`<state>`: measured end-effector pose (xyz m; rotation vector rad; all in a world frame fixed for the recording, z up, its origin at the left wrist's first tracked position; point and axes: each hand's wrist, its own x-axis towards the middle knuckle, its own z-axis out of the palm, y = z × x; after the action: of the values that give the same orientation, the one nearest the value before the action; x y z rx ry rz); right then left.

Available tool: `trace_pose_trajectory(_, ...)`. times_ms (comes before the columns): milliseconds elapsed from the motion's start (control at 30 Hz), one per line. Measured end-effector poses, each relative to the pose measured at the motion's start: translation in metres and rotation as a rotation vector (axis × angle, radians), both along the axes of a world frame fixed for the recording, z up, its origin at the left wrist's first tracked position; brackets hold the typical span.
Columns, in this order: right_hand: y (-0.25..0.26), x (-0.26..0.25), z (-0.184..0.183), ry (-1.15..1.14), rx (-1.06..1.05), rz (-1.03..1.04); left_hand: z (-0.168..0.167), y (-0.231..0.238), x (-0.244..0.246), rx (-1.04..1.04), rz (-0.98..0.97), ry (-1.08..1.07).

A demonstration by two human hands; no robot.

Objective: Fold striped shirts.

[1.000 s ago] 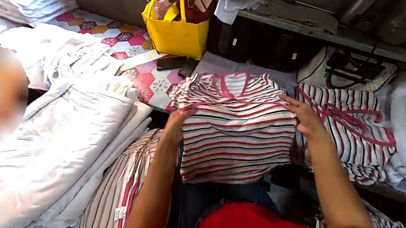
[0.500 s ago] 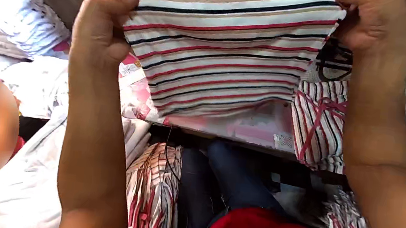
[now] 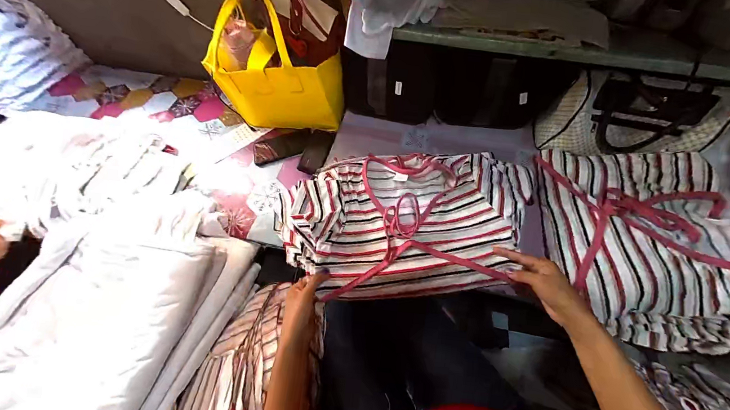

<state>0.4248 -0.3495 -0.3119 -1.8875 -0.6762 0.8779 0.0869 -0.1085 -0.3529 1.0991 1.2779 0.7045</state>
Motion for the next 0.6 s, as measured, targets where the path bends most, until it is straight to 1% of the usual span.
trace_pose_trajectory(33, 0.006, -0.003, 0.011, -0.184, -0.069, 0.023, 0.007, 0.0, 0.004, 0.055, 0.007, 0.083)
trace_pose_trajectory(67, 0.014, -0.01, 0.021, -0.412, -0.099, 0.029, 0.014, -0.002, 0.009, 0.158, 0.033, 0.216)
trace_pose_trajectory(100, 0.023, -0.021, 0.029, -0.617, -0.071, 0.021, 0.021, -0.007, 0.014, 0.308, 0.057, 0.366)
trace_pose_trajectory(133, 0.032, -0.034, 0.033, -0.775, -0.008, 0.026, 0.026, -0.015, 0.02, 0.486, 0.057, 0.476)
trace_pose_trajectory(167, 0.042, -0.05, 0.035, -0.862, 0.064, 0.065, 0.03, -0.025, 0.03, 0.689, 0.03, 0.532)
trace_pose_trajectory(200, 0.055, -0.067, 0.033, -0.897, 0.155, 0.134, 0.034, -0.038, 0.046, 0.881, -0.021, 0.532)
trace_pose_trajectory(233, 0.069, -0.082, 0.027, -0.893, 0.247, 0.228, 0.036, -0.051, 0.066, 1.036, -0.111, 0.484)
trace_pose_trajectory(267, 0.085, -0.091, 0.018, -0.87, 0.326, 0.338, 0.035, -0.061, 0.086, 1.147, -0.253, 0.421)
trace_pose_trajectory(300, 0.102, -0.089, 0.01, -0.857, 0.351, 0.436, 0.032, -0.063, 0.103, 1.22, -0.42, 0.391)
trace_pose_trajectory(333, 0.119, -0.075, 0.004, -0.874, 0.274, 0.495, 0.029, -0.05, 0.114, 1.254, -0.564, 0.446)
trace_pose_trajectory(367, 0.136, -0.049, -0.002, -0.931, 0.113, 0.513, 0.026, -0.024, 0.116, 1.232, -0.649, 0.565)
trace_pose_trajectory(400, 0.15, -0.014, -0.008, -0.964, -0.061, 0.492, 0.02, 0.012, 0.11, 1.177, -0.673, 0.697)
trace_pose_trajectory(433, 0.157, 0.023, -0.013, -0.94, -0.204, 0.454, 0.013, 0.053, 0.098, 1.104, -0.67, 0.82)
trace_pose_trajectory(467, 0.162, 0.052, -0.017, -0.918, -0.305, 0.414, 0.01, 0.091, 0.086, 1.029, -0.663, 0.916)
trace_pose_trajectory(500, 0.164, 0.07, -0.018, -0.899, -0.353, 0.386, 0.013, 0.121, 0.078, 0.948, -0.65, 0.957)
trace_pose_trajectory(533, 0.168, 0.077, -0.017, -0.882, -0.378, 0.378, 0.023, 0.14, 0.074, 0.859, -0.637, 0.998)
trace_pose_trajectory(600, 0.171, 0.075, -0.016, -0.851, -0.361, 0.379, 0.047, 0.146, 0.079, 0.712, -0.549, 1.088)
